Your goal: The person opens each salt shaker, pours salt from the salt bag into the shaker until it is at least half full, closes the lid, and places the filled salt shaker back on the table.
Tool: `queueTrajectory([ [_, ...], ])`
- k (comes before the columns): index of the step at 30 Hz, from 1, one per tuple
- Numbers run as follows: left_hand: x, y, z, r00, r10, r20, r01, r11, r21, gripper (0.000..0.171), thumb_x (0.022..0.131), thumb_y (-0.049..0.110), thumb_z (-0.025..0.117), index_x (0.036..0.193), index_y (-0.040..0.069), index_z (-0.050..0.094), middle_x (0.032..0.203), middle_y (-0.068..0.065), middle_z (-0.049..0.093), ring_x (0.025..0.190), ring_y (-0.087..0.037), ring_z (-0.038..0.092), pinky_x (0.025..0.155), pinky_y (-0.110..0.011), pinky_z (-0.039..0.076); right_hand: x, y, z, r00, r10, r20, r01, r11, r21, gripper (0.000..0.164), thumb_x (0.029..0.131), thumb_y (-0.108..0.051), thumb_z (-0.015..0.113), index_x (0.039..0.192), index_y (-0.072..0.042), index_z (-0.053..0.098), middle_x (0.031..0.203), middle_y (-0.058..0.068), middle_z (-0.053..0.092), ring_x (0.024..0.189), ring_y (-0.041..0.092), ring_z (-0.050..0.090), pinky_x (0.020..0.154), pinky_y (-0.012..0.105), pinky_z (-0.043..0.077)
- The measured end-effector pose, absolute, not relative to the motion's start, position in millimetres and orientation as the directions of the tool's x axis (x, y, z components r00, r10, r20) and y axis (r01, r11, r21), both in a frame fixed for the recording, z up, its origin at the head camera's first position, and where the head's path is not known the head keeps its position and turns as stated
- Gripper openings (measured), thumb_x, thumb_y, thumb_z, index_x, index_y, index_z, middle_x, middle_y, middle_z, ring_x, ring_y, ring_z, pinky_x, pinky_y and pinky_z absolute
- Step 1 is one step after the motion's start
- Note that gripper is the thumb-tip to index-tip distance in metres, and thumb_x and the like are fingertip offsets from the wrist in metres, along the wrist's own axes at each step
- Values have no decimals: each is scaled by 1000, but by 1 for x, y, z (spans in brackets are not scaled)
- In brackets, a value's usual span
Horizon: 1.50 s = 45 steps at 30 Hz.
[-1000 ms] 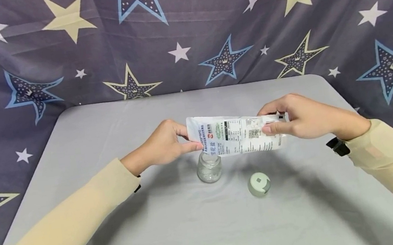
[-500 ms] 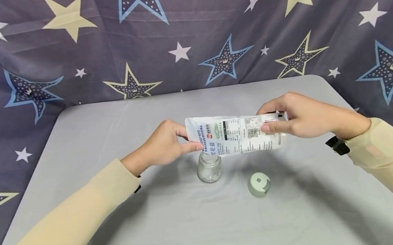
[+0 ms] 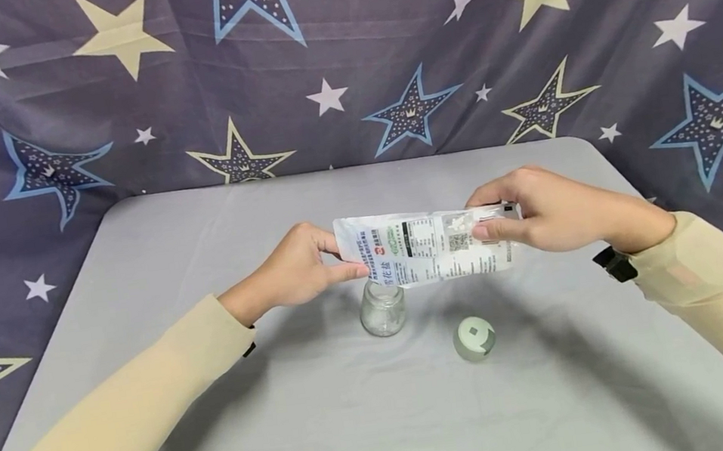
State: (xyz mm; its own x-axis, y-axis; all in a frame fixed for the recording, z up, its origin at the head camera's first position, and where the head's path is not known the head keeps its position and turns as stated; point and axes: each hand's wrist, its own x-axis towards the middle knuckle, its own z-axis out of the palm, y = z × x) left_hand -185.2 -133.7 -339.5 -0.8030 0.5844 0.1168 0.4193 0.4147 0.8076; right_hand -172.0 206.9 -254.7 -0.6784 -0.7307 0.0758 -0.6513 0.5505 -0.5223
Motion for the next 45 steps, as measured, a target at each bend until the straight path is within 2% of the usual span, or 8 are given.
queueTrajectory([
  [7,-186,-135,-342,-801,586,127,422,401,813,10,84,16,86,94,13,84,90,6,79,89,-20,74,78,-34,54,-172,204,-252,-668,-739,87,-673,550,-495,7,97,-14,72,100,-19,76,86,-17,70,73,6,59,66,25,47],
  [14,-184,-136,-343,-804,583,117,417,413,809,12,84,17,87,95,12,84,89,6,78,85,-12,73,75,-34,54,-172,202,-250,-657,-749,84,-686,548,-478,8,97,-13,72,100,-18,75,85,-18,70,73,5,60,70,25,47],
  [23,-185,-135,-347,-798,588,129,420,390,819,13,85,16,86,96,11,84,91,4,79,90,-20,75,75,-30,53,-173,201,-250,-648,-756,95,-702,543,-461,10,98,-11,69,99,-18,76,87,-17,71,75,4,62,70,25,49],
  [32,-186,-135,-350,-801,583,133,419,388,821,12,85,15,86,96,10,84,91,4,79,90,-19,74,76,-31,54,-173,198,-248,-641,-759,114,-726,550,-413,10,97,-11,71,99,-19,76,88,-18,71,78,3,63,76,28,51],
  [39,-185,-137,-351,-807,577,127,407,387,828,12,84,15,86,95,11,84,92,4,79,91,-13,74,79,-34,54,-173,196,-244,-627,-775,74,-729,551,-405,6,99,-19,69,101,-21,75,86,-20,69,72,3,60,70,28,50],
  [45,-184,-137,-353,-805,580,125,399,373,838,13,83,14,87,95,10,84,93,2,79,94,-13,74,85,-38,55,-172,195,-241,-623,-781,48,-731,559,-391,7,100,-22,69,104,-22,74,88,-20,68,73,2,59,70,28,50],
])
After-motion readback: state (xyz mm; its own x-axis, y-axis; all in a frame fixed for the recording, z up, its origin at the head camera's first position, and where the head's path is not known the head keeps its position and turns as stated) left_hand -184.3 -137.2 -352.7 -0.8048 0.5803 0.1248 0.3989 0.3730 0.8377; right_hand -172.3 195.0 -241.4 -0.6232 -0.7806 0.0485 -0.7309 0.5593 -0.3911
